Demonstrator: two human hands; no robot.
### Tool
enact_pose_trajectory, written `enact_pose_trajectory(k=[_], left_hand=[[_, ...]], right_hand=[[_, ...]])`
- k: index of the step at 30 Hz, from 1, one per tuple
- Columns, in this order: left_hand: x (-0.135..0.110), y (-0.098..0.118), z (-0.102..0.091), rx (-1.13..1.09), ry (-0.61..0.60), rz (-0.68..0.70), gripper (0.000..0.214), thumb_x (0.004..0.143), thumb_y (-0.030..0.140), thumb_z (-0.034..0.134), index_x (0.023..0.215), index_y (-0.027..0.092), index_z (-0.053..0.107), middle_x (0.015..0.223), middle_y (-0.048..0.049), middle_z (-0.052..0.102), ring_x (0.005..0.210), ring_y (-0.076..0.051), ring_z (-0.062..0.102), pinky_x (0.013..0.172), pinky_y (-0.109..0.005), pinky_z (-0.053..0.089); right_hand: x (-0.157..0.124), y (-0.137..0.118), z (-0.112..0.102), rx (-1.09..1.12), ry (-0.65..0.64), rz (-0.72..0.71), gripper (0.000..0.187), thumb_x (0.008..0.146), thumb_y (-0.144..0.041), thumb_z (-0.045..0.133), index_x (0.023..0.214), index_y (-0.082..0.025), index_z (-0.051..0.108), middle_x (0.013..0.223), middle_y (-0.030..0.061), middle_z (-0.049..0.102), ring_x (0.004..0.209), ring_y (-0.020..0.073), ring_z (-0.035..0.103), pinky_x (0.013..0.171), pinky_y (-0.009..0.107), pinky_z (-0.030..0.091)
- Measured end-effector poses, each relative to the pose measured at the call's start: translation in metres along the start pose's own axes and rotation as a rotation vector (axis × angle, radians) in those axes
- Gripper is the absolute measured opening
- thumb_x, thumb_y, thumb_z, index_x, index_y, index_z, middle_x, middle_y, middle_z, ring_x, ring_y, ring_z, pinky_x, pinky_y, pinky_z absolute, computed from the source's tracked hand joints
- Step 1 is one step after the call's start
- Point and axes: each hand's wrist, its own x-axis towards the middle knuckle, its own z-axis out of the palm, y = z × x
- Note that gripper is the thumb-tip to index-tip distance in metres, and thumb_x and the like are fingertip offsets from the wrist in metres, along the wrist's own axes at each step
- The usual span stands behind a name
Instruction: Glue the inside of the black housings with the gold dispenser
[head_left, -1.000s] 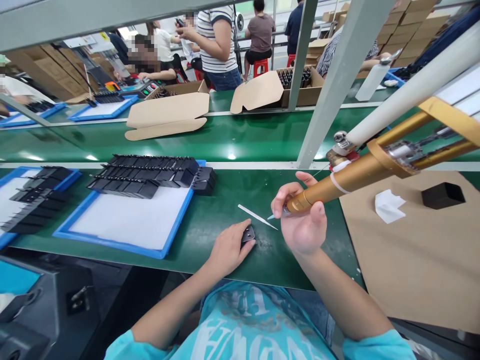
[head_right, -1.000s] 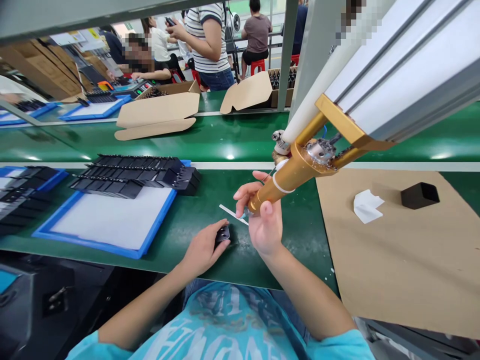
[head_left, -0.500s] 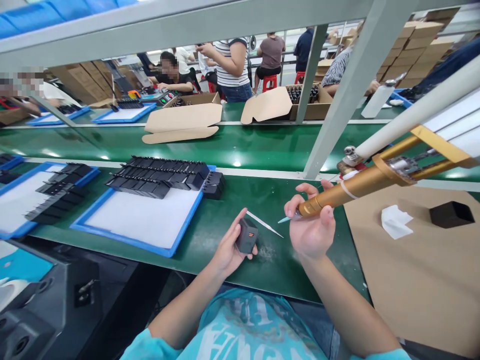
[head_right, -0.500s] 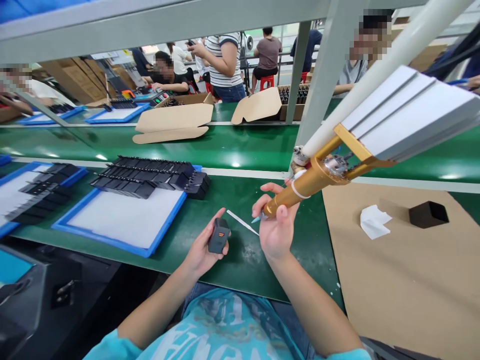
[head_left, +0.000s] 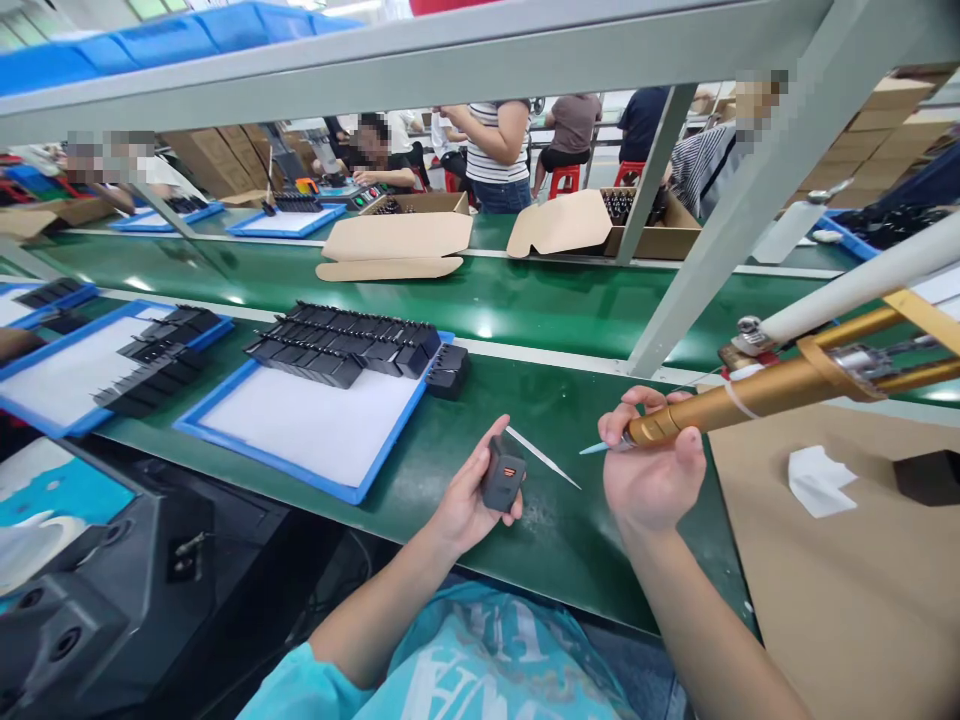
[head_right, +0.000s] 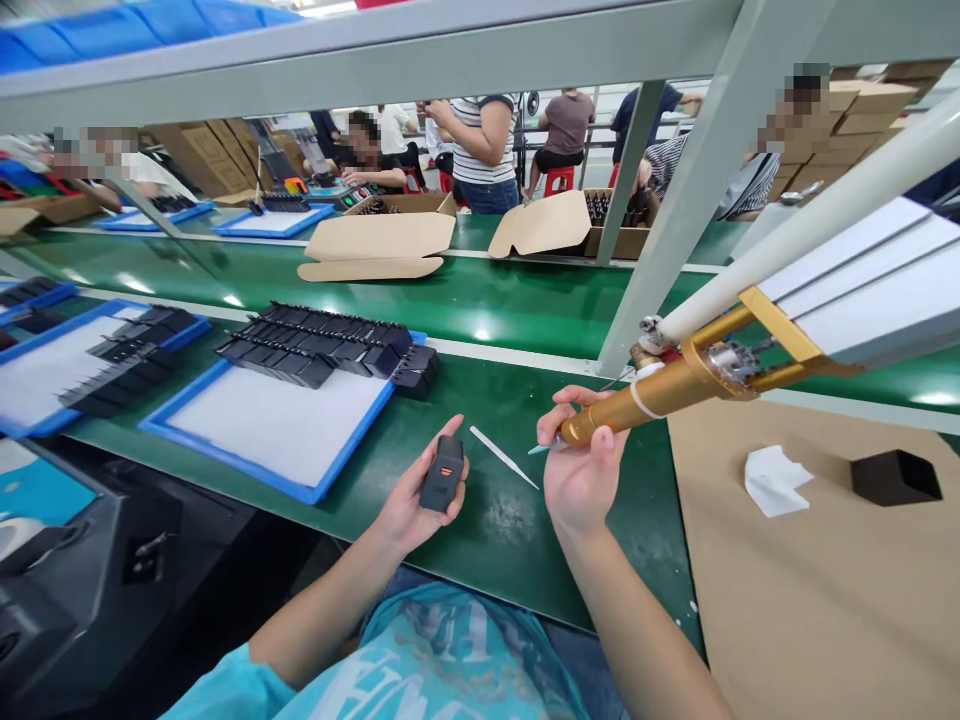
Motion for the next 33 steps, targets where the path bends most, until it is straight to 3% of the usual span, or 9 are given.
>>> enact_pose_trajectory(k=[3,6,12,16,19,23,26,30,33], left_hand=[[-0.009,0.009,-0.01,0.297,0.056,0.099,0.08,0.093,0.06,0.045,0.155,0.031,0.005,0.083,-0.0021,0.063,0.061,-0.017,0.065,0.054,-0.027,0.051],[-0.018,0.033,-0.036,0.935,0.255,0.282,0.075,0.094,0.054,0.048,0.155,0.027,0.015,0.096,-0.0063,0.064,0.08,-0.02,0.064,0.078,-0.036,0.052],[-0.011,0.126,-0.13,1.931,0.742,0.451,0.067,0.095,0.048,0.045,0.151,0.014,0.03,0.102,-0.0145,0.063,0.098,-0.03,0.056,0.089,-0.04,0.042],[0.012,0.178,-0.183,2.272,0.751,0.315,0.063,0.094,0.044,0.049,0.146,0.009,0.039,0.097,-0.0183,0.063,0.102,-0.034,0.05,0.09,-0.043,0.037],[0.025,0.193,-0.203,2.359,0.71,0.262,0.059,0.091,0.04,0.056,0.142,0.011,0.045,0.101,-0.0182,0.062,0.107,-0.035,0.048,0.09,-0.043,0.035],[0.029,0.188,-0.205,2.343,0.829,0.324,0.054,0.089,0.037,0.059,0.136,0.012,0.049,0.116,-0.0209,0.056,0.11,-0.038,0.047,0.089,-0.045,0.036],[0.032,0.173,-0.186,2.252,0.92,0.437,0.044,0.09,0.038,0.058,0.126,0.013,0.055,0.121,-0.0195,0.056,0.111,-0.036,0.049,0.089,-0.045,0.039],[0.053,0.14,-0.139,2.116,0.636,0.501,0.055,0.085,0.058,0.06,0.118,0.015,0.055,0.11,-0.0134,0.064,0.106,-0.03,0.055,0.089,-0.04,0.044],[0.074,0.119,-0.112,2.13,0.542,0.403,0.074,0.077,0.065,0.065,0.124,0.011,0.05,0.113,-0.0171,0.063,0.107,-0.034,0.056,0.088,-0.043,0.046]], right_hand=[[0.0,-0.002,0.0,0.006,0.028,0.018,0.028,0.078,-0.048,0.057,0.097,-0.027,0.054,0.085,-0.0017,0.064,0.048,0.0106,0.051,0.054,0.029,0.038],[0.002,-0.003,-0.002,0.008,0.053,0.031,0.031,0.075,-0.047,0.059,0.097,-0.026,0.056,0.082,-0.0007,0.064,0.048,0.0124,0.051,0.052,0.03,0.037],[0.006,-0.001,-0.007,0.011,0.059,0.05,0.032,0.072,-0.047,0.058,0.095,-0.026,0.057,0.078,-0.0008,0.063,0.046,0.0134,0.049,0.051,0.031,0.036],[0.006,0.0,-0.007,0.009,0.054,0.037,0.031,0.073,-0.046,0.057,0.096,-0.025,0.058,0.078,0.0001,0.064,0.046,0.0137,0.05,0.051,0.031,0.037],[0.006,0.001,-0.006,0.008,0.042,0.029,0.032,0.074,-0.047,0.059,0.097,-0.024,0.058,0.078,-0.0002,0.065,0.046,0.0131,0.051,0.05,0.03,0.039],[0.007,0.003,-0.006,0.009,0.032,0.018,0.035,0.074,-0.05,0.061,0.097,-0.023,0.057,0.077,-0.0007,0.065,0.046,0.0121,0.051,0.05,0.029,0.04],[0.007,0.003,-0.006,0.009,0.029,0.019,0.034,0.076,-0.049,0.06,0.098,-0.023,0.058,0.079,-0.0006,0.065,0.047,0.0116,0.052,0.051,0.029,0.041],[0.007,0.002,-0.007,0.01,0.027,0.021,0.035,0.076,-0.049,0.06,0.099,-0.024,0.058,0.079,-0.0006,0.065,0.048,0.0119,0.052,0.051,0.029,0.04],[0.008,0.002,-0.007,0.008,0.028,0.012,0.035,0.076,-0.049,0.06,0.099,-0.024,0.058,0.078,-0.001,0.064,0.048,0.0119,0.052,0.052,0.029,0.04]])
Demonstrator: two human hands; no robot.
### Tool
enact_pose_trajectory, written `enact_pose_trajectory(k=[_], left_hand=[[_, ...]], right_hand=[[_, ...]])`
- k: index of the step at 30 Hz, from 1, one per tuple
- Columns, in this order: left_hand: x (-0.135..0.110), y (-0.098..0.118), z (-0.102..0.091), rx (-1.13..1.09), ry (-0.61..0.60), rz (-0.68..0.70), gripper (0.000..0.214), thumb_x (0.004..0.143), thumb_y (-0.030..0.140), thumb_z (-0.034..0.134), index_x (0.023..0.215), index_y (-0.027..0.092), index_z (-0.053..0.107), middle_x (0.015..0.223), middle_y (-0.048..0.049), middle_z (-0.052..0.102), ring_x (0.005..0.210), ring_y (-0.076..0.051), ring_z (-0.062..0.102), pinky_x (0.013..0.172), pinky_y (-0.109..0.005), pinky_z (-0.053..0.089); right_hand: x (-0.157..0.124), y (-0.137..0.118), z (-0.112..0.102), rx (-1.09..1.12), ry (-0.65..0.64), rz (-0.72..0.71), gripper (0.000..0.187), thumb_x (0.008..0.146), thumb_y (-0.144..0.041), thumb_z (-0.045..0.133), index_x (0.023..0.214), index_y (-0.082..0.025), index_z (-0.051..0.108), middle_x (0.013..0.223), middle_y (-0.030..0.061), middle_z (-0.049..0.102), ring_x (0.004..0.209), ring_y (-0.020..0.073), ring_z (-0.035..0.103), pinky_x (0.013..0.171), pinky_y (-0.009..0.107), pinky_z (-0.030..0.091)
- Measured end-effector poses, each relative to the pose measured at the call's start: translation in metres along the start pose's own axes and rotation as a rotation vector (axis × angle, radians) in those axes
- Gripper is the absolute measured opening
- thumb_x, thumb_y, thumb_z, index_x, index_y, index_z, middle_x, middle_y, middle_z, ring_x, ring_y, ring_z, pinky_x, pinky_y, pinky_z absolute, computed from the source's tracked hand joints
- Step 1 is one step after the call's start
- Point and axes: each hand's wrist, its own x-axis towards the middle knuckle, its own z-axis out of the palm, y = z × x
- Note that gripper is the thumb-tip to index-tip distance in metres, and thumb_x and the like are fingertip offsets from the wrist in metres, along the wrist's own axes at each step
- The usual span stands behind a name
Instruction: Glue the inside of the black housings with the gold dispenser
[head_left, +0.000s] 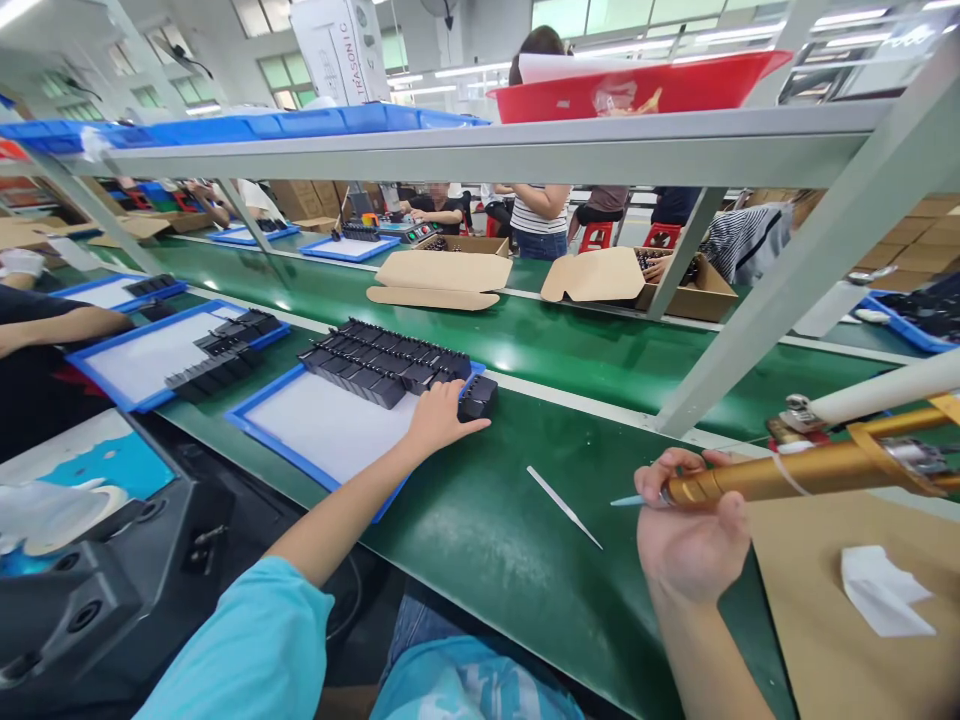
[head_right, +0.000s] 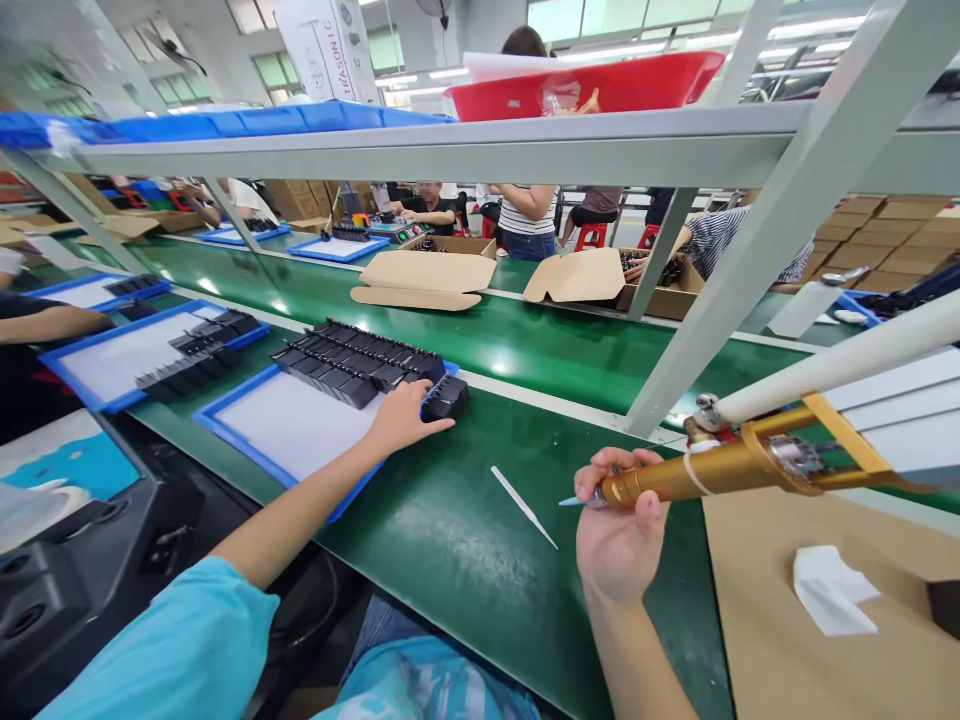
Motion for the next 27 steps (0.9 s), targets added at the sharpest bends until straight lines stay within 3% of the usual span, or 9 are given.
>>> enact_pose_trajectory(k=[2,6,12,15,18,21,23,27], left_hand=[[0.003,0.012,0.003,-0.01,-0.068,-0.019,0.071,0.078,0.056,0.07,0.126,0.009,0.047,0.116,-0.0195,0.062,0.109,-0.036,0.057,0.088,-0.044,0.047],[-0.01,0.013,-0.004,-0.202,-0.152,-0.013,0.069,0.075,0.037,0.077,0.13,0.013,0.042,0.12,-0.0164,0.061,0.11,-0.032,0.06,0.092,-0.043,0.049],[-0.056,0.034,-0.031,-0.583,-0.455,0.283,0.068,0.073,0.025,0.076,0.134,0.024,0.046,0.133,-0.0087,0.056,0.122,-0.027,0.054,0.105,-0.041,0.044],[-0.071,0.05,-0.03,-0.726,-0.554,0.327,0.065,0.079,0.025,0.071,0.139,0.026,0.044,0.141,-0.0075,0.051,0.13,-0.026,0.049,0.111,-0.041,0.039],[-0.077,0.06,-0.014,-0.902,-0.503,0.228,0.049,0.09,0.034,0.061,0.137,0.025,0.049,0.142,-0.0076,0.052,0.129,-0.023,0.05,0.109,-0.038,0.041],[-0.074,0.063,0.003,-1.031,-0.418,0.144,0.028,0.097,0.037,0.049,0.115,0.022,0.065,0.124,-0.0069,0.066,0.115,-0.02,0.061,0.101,-0.034,0.046],[-0.069,0.062,0.008,-1.048,-0.417,0.178,0.026,0.097,0.036,0.049,0.104,0.02,0.069,0.114,-0.0059,0.07,0.107,-0.019,0.064,0.098,-0.032,0.047],[-0.064,0.063,0.004,-0.996,-0.416,0.306,0.026,0.099,0.033,0.048,0.101,0.02,0.069,0.108,-0.0058,0.071,0.102,-0.017,0.065,0.095,-0.03,0.047]], right_hand=[[0.0,0.0,0.0,-0.001,-0.009,-0.01,0.034,0.076,-0.048,0.06,0.099,-0.024,0.058,0.078,-0.001,0.064,0.048,0.0117,0.052,0.052,0.029,0.04],[0.001,0.0,0.0,-0.004,-0.016,-0.018,0.032,0.078,-0.047,0.058,0.1,-0.023,0.058,0.077,-0.0007,0.064,0.048,0.0115,0.052,0.051,0.028,0.04],[0.0,0.0,0.001,0.002,-0.007,-0.013,0.033,0.077,-0.048,0.059,0.1,-0.023,0.058,0.076,-0.0012,0.063,0.048,0.0111,0.051,0.051,0.028,0.04],[0.0,0.0,0.002,0.008,-0.016,-0.011,0.031,0.079,-0.046,0.058,0.099,-0.023,0.058,0.076,-0.0008,0.063,0.049,0.0109,0.051,0.051,0.027,0.04],[0.0,0.0,0.002,0.006,-0.032,-0.007,0.03,0.079,-0.046,0.057,0.098,-0.023,0.058,0.075,-0.0006,0.064,0.049,0.0111,0.051,0.051,0.027,0.04],[-0.001,0.0,0.002,0.009,-0.028,-0.003,0.031,0.079,-0.047,0.058,0.098,-0.023,0.059,0.074,-0.0007,0.064,0.05,0.0111,0.051,0.051,0.027,0.04],[-0.001,-0.001,0.003,0.011,-0.021,-0.002,0.031,0.078,-0.047,0.058,0.097,-0.023,0.059,0.074,-0.0008,0.064,0.05,0.0109,0.051,0.051,0.027,0.04],[-0.001,-0.001,0.003,0.012,-0.019,0.006,0.03,0.078,-0.047,0.059,0.097,-0.024,0.059,0.074,-0.0012,0.064,0.05,0.0107,0.051,0.051,0.027,0.04]])
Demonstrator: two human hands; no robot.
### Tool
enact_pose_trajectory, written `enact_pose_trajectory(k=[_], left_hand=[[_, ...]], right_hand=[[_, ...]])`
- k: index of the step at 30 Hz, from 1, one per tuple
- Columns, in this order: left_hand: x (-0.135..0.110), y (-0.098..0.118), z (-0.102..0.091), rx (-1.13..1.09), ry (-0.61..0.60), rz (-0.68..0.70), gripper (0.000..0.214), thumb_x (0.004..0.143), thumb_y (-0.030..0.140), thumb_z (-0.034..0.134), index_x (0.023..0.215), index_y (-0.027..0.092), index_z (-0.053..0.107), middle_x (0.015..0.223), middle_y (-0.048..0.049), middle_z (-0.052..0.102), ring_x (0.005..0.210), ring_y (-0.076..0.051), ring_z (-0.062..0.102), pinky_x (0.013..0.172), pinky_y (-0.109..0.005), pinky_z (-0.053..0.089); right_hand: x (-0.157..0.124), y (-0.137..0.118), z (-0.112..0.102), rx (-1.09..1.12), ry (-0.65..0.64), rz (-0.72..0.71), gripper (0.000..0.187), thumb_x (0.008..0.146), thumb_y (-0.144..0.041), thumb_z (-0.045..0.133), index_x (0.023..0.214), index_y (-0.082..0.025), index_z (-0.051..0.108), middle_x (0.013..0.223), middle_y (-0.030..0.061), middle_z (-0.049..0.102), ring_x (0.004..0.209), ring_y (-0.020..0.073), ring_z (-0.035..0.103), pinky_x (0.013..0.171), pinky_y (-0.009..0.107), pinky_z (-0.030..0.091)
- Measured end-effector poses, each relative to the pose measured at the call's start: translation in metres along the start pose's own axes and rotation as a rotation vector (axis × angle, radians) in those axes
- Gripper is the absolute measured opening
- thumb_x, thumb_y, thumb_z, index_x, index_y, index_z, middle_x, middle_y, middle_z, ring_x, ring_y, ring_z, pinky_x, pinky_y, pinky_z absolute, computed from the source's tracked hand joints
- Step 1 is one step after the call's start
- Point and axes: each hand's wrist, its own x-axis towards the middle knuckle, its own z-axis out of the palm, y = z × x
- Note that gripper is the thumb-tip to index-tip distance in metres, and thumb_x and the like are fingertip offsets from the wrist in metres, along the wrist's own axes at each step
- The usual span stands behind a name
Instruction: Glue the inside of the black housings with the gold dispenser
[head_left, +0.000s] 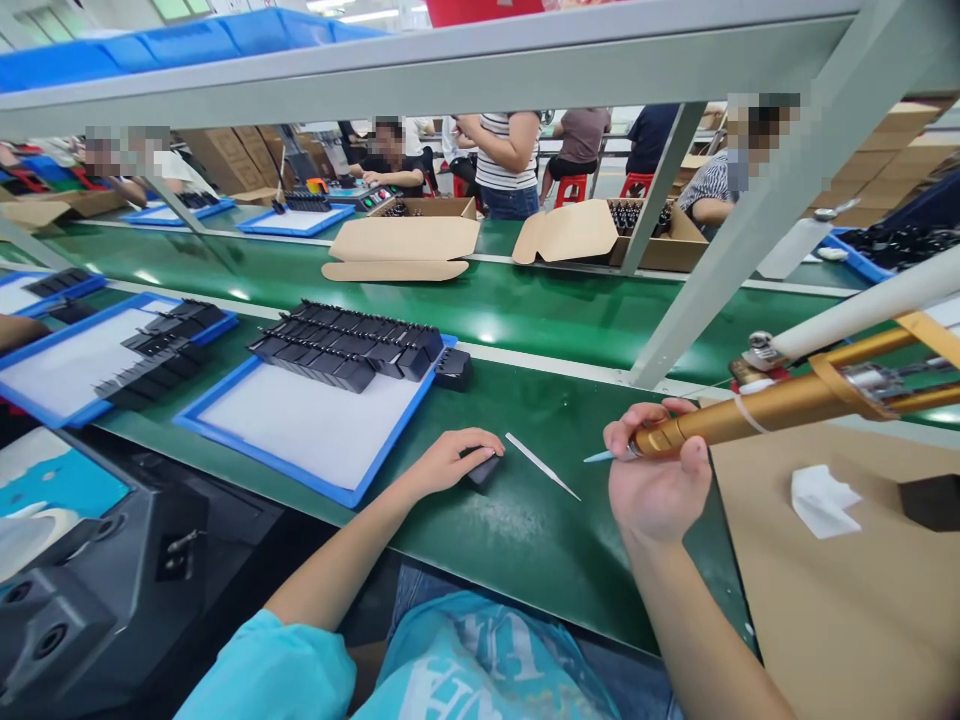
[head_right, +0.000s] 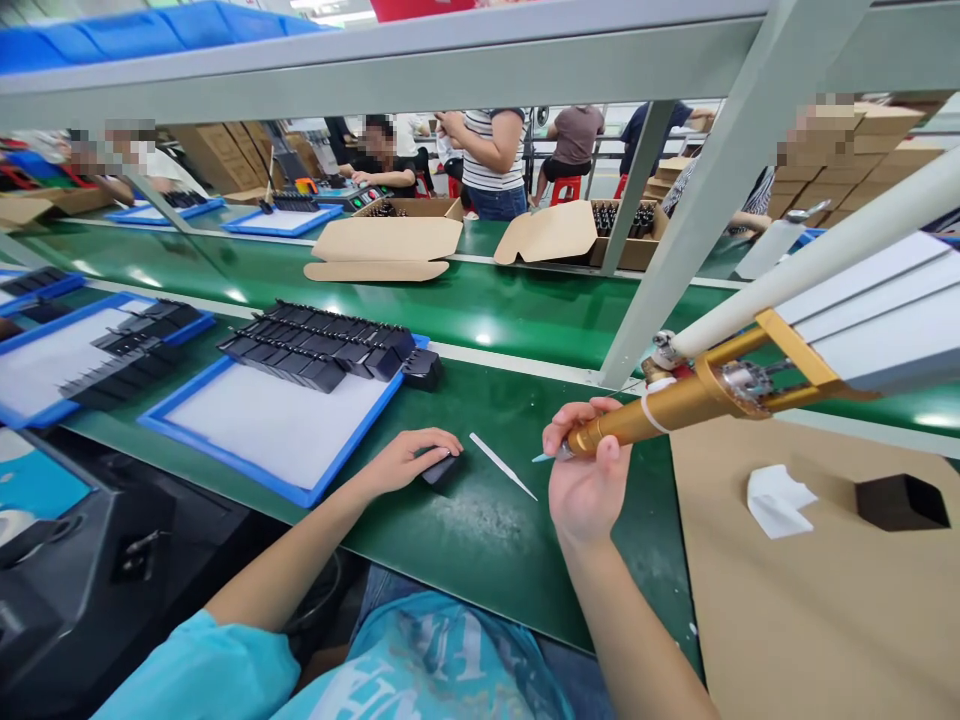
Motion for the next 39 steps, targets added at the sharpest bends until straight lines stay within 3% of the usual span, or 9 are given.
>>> enact_pose_trajectory(k=[7,14,18,26,30,34,39], left_hand=[[-0.004,0.002,0.006,-0.057,-0.084,0.046,0.03,0.097,0.037,0.05,0.115,0.02,0.066,0.122,-0.0101,0.066,0.113,-0.021,0.061,0.1,-0.035,0.045],[-0.001,-0.007,0.007,-0.168,-0.072,0.037,0.026,0.087,0.045,0.066,0.091,0.022,0.078,0.097,-0.0094,0.075,0.093,-0.022,0.065,0.087,-0.038,0.049],[-0.001,-0.006,0.009,-0.158,-0.078,0.033,0.031,0.087,0.05,0.064,0.089,0.023,0.078,0.096,-0.0094,0.076,0.09,-0.022,0.064,0.085,-0.039,0.048],[-0.002,0.0,0.014,-0.162,-0.057,0.097,0.026,0.089,0.044,0.064,0.088,0.021,0.076,0.092,-0.0093,0.075,0.089,-0.021,0.065,0.087,-0.038,0.048],[-0.006,0.003,0.016,-0.241,-0.153,0.088,0.026,0.086,0.042,0.067,0.098,0.021,0.076,0.105,-0.0105,0.074,0.104,-0.023,0.064,0.095,-0.039,0.049],[-0.011,0.006,0.018,-0.327,-0.297,0.042,0.026,0.085,0.04,0.069,0.1,0.02,0.076,0.113,-0.0114,0.072,0.104,-0.023,0.068,0.095,-0.036,0.051],[-0.016,0.011,0.022,-0.326,-0.271,0.002,0.026,0.086,0.043,0.067,0.092,0.02,0.078,0.101,-0.01,0.076,0.094,-0.022,0.071,0.088,-0.033,0.055]], right_hand=[[0.0,0.0,0.0,-0.003,-0.002,-0.002,0.029,0.079,-0.047,0.059,0.097,-0.024,0.059,0.074,-0.0012,0.064,0.05,0.0108,0.051,0.051,0.027,0.041],[0.0,-0.001,0.001,-0.02,0.005,0.01,0.028,0.079,-0.047,0.058,0.095,-0.024,0.058,0.074,-0.0015,0.062,0.05,0.0105,0.05,0.051,0.027,0.04],[-0.001,-0.001,0.001,-0.042,0.003,0.009,0.028,0.08,-0.048,0.057,0.096,-0.025,0.057,0.074,-0.0016,0.061,0.05,0.0104,0.05,0.051,0.028,0.04],[-0.001,-0.001,0.001,-0.019,-0.01,0.011,0.028,0.08,-0.046,0.058,0.096,-0.024,0.058,0.074,-0.0014,0.062,0.05,0.0106,0.051,0.052,0.027,0.04],[-0.001,-0.001,0.001,-0.024,-0.009,0.013,0.027,0.08,-0.046,0.058,0.096,-0.025,0.059,0.074,-0.0015,0.062,0.05,0.0105,0.051,0.052,0.028,0.04],[-0.001,0.0,0.0,-0.03,-0.01,0.01,0.027,0.08,-0.047,0.057,0.095,-0.025,0.059,0.074,-0.0016,0.062,0.05,0.0105,0.05,0.052,0.028,0.04],[0.0,0.0,0.0,-0.034,-0.01,0.003,0.027,0.081,-0.047,0.057,0.096,-0.024,0.059,0.075,-0.0013,0.062,0.052,0.0108,0.051,0.052,0.028,0.04]])
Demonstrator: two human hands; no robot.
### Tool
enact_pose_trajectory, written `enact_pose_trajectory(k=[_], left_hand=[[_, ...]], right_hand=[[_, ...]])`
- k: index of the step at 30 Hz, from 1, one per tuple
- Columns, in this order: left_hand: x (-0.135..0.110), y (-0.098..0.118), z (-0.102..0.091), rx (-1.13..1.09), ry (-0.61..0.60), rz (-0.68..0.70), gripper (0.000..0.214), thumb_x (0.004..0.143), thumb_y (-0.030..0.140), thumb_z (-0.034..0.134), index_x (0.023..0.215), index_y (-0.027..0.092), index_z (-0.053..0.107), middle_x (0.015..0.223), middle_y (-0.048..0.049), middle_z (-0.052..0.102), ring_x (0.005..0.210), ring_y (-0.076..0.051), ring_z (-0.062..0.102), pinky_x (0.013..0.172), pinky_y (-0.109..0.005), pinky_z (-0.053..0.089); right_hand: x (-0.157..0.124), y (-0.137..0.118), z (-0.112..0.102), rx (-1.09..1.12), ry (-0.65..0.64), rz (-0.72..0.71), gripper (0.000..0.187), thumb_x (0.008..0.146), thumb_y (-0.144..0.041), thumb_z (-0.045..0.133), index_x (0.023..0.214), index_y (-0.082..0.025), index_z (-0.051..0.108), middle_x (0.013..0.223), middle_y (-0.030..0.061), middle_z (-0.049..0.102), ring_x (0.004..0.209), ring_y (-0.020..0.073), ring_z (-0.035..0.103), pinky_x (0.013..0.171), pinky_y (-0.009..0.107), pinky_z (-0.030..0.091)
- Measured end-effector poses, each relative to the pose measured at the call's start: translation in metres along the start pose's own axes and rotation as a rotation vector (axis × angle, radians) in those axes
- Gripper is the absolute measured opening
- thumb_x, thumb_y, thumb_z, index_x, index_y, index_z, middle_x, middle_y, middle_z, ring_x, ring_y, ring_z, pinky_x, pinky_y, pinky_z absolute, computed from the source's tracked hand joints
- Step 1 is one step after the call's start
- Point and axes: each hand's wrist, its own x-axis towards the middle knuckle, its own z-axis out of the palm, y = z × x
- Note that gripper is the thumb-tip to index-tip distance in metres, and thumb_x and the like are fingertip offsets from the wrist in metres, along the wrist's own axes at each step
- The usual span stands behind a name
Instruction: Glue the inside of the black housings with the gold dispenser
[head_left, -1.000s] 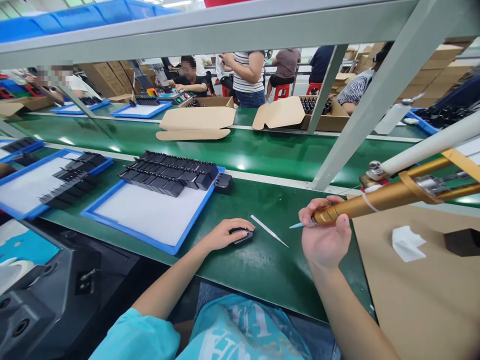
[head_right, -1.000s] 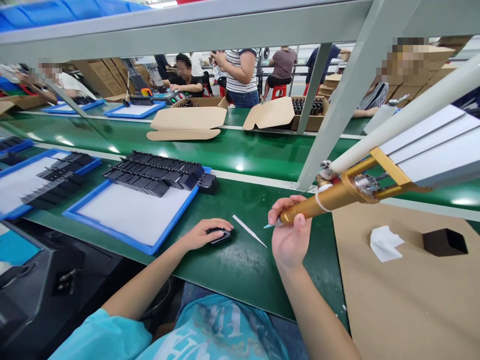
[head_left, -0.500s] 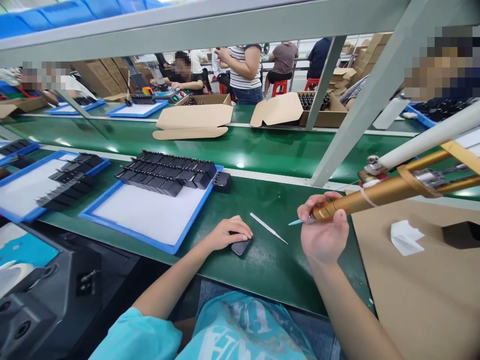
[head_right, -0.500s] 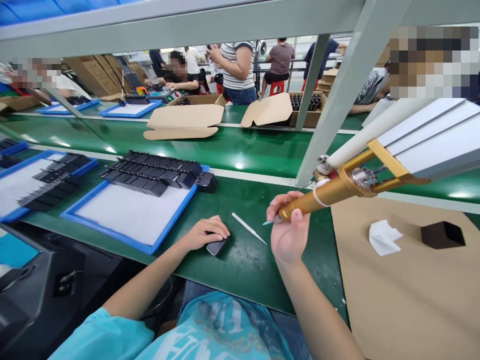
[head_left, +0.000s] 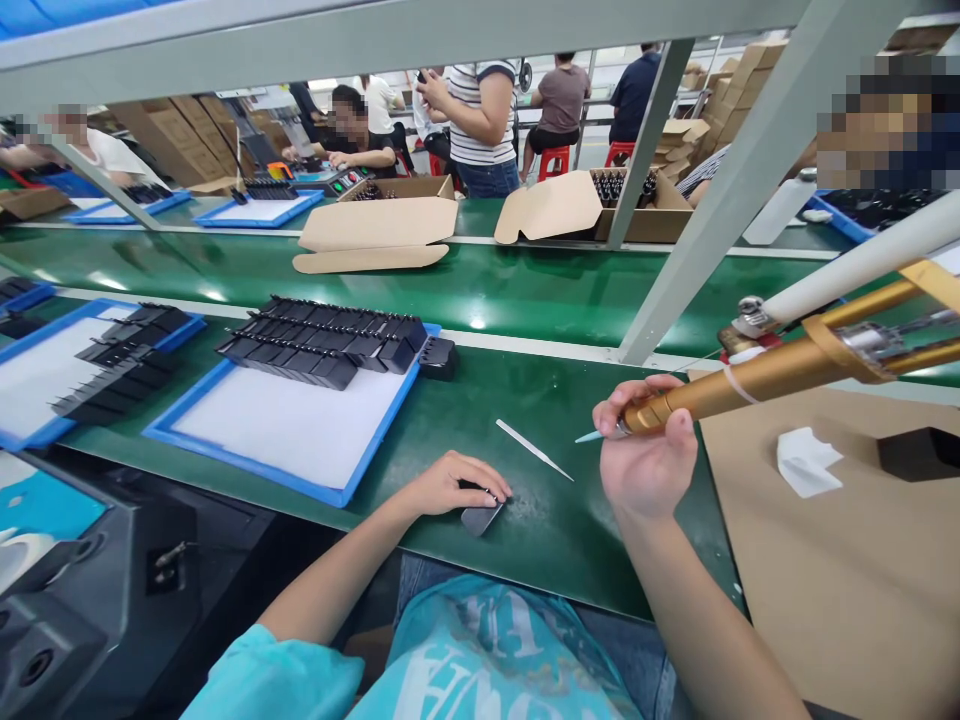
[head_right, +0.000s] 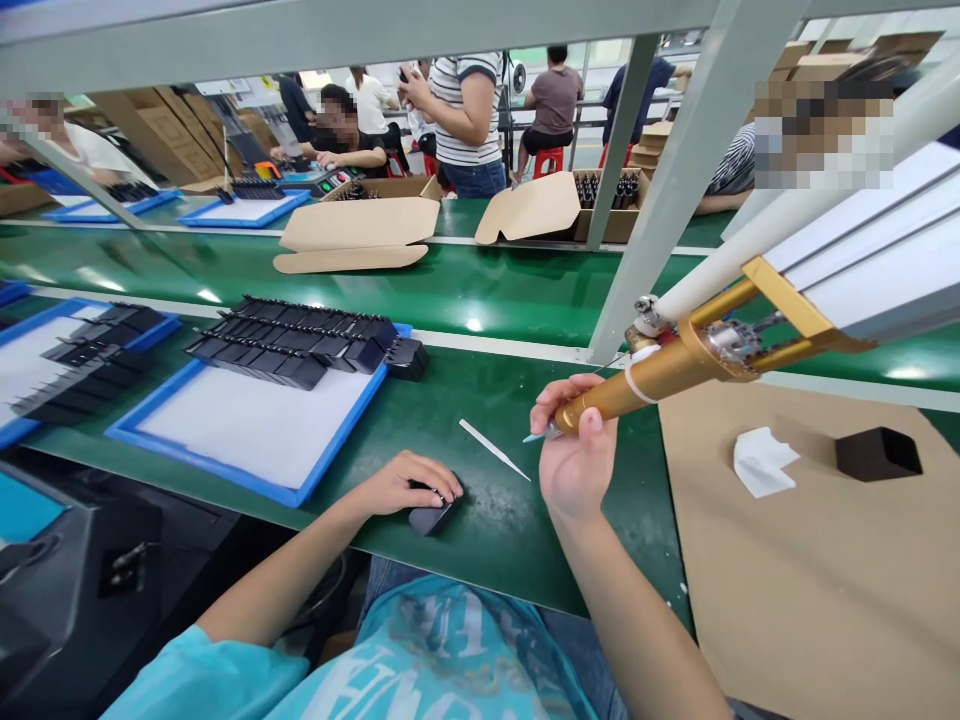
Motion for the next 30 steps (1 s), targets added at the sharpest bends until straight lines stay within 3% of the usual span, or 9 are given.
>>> enact_pose_trajectory(k=[6,10,12,14,17,20,23,27,30], left_hand=[[0.003,-0.003,0.004,0.076,0.115,0.015,0.029,0.087,0.044,0.065,0.088,0.019,0.078,0.095,-0.0095,0.077,0.087,-0.021,0.072,0.084,-0.031,0.056],[0.004,-0.006,-0.002,0.021,0.123,0.075,0.031,0.092,0.044,0.058,0.091,0.019,0.077,0.097,-0.0107,0.076,0.098,-0.024,0.07,0.091,-0.037,0.054],[0.0,-0.001,-0.003,0.033,0.094,0.087,0.04,0.092,0.052,0.054,0.102,0.02,0.075,0.108,-0.0122,0.073,0.108,-0.026,0.066,0.097,-0.041,0.051],[-0.006,0.009,-0.001,0.149,0.09,0.041,0.055,0.082,0.06,0.063,0.123,0.022,0.065,0.126,-0.0131,0.065,0.119,-0.029,0.059,0.102,-0.044,0.047],[-0.019,0.027,0.008,0.399,0.137,-0.089,0.081,0.07,0.054,0.078,0.141,0.029,0.047,0.138,-0.0116,0.053,0.126,-0.03,0.051,0.106,-0.045,0.044],[-0.029,0.034,0.014,0.416,0.191,-0.159,0.064,0.082,0.04,0.071,0.14,0.031,0.046,0.133,-0.0088,0.055,0.115,-0.024,0.057,0.1,-0.04,0.049],[-0.032,0.026,0.013,0.204,0.27,-0.196,0.059,0.084,0.033,0.069,0.138,0.03,0.047,0.132,-0.0079,0.057,0.105,-0.02,0.061,0.093,-0.036,0.053],[-0.03,0.003,0.012,-0.096,0.424,-0.241,0.054,0.078,0.035,0.075,0.128,0.023,0.055,0.129,-0.0107,0.062,0.103,-0.021,0.064,0.088,-0.037,0.056],[-0.034,-0.008,0.021,-0.063,0.52,-0.239,0.034,0.084,0.042,0.068,0.109,0.02,0.067,0.118,-0.0115,0.068,0.108,-0.025,0.064,0.095,-0.042,0.053]], right_hand=[[0.0,0.0,0.0,-0.009,0.005,-0.002,0.026,0.081,-0.047,0.057,0.095,-0.025,0.059,0.074,-0.0017,0.062,0.051,0.0106,0.051,0.052,0.028,0.039],[0.0,0.001,0.0,-0.005,-0.004,-0.006,0.025,0.082,-0.046,0.057,0.096,-0.025,0.059,0.075,-0.0015,0.062,0.051,0.0104,0.051,0.052,0.027,0.039],[0.0,0.0,0.0,-0.012,-0.002,-0.007,0.025,0.082,-0.046,0.057,0.096,-0.025,0.059,0.075,-0.0017,0.062,0.051,0.0103,0.05,0.052,0.027,0.039],[0.001,0.0,0.0,-0.023,0.005,-0.004,0.026,0.081,-0.047,0.057,0.095,-0.025,0.059,0.074,-0.002,0.062,0.051,0.0102,0.05,0.052,0.028,0.04],[0.001,0.0,0.0,-0.04,0.015,-0.004,0.028,0.08,-0.048,0.058,0.095,-0.025,0.058,0.073,-0.0024,0.061,0.05,0.0099,0.05,0.051,0.028,0.039],[0.001,0.001,0.0,-0.047,0.019,-0.015,0.028,0.08,-0.049,0.058,0.095,-0.025,0.056,0.074,-0.0027,0.061,0.049,0.0096,0.05,0.051,0.028,0.039],[0.0,0.001,0.001,-0.039,0.019,-0.027,0.026,0.081,-0.049,0.058,0.095,-0.027,0.054,0.076,-0.0031,0.061,0.049,0.0094,0.051,0.051,0.028,0.039],[-0.002,0.001,0.001,-0.015,0.014,-0.042,0.025,0.082,-0.045,0.057,0.099,-0.027,0.052,0.079,-0.0033,0.062,0.048,0.0092,0.051,0.051,0.028,0.039],[-0.004,0.0,0.003,-0.011,0.005,-0.041,0.024,0.082,-0.043,0.056,0.101,-0.028,0.052,0.081,-0.0034,0.062,0.048,0.0092,0.051,0.051,0.028,0.04]])
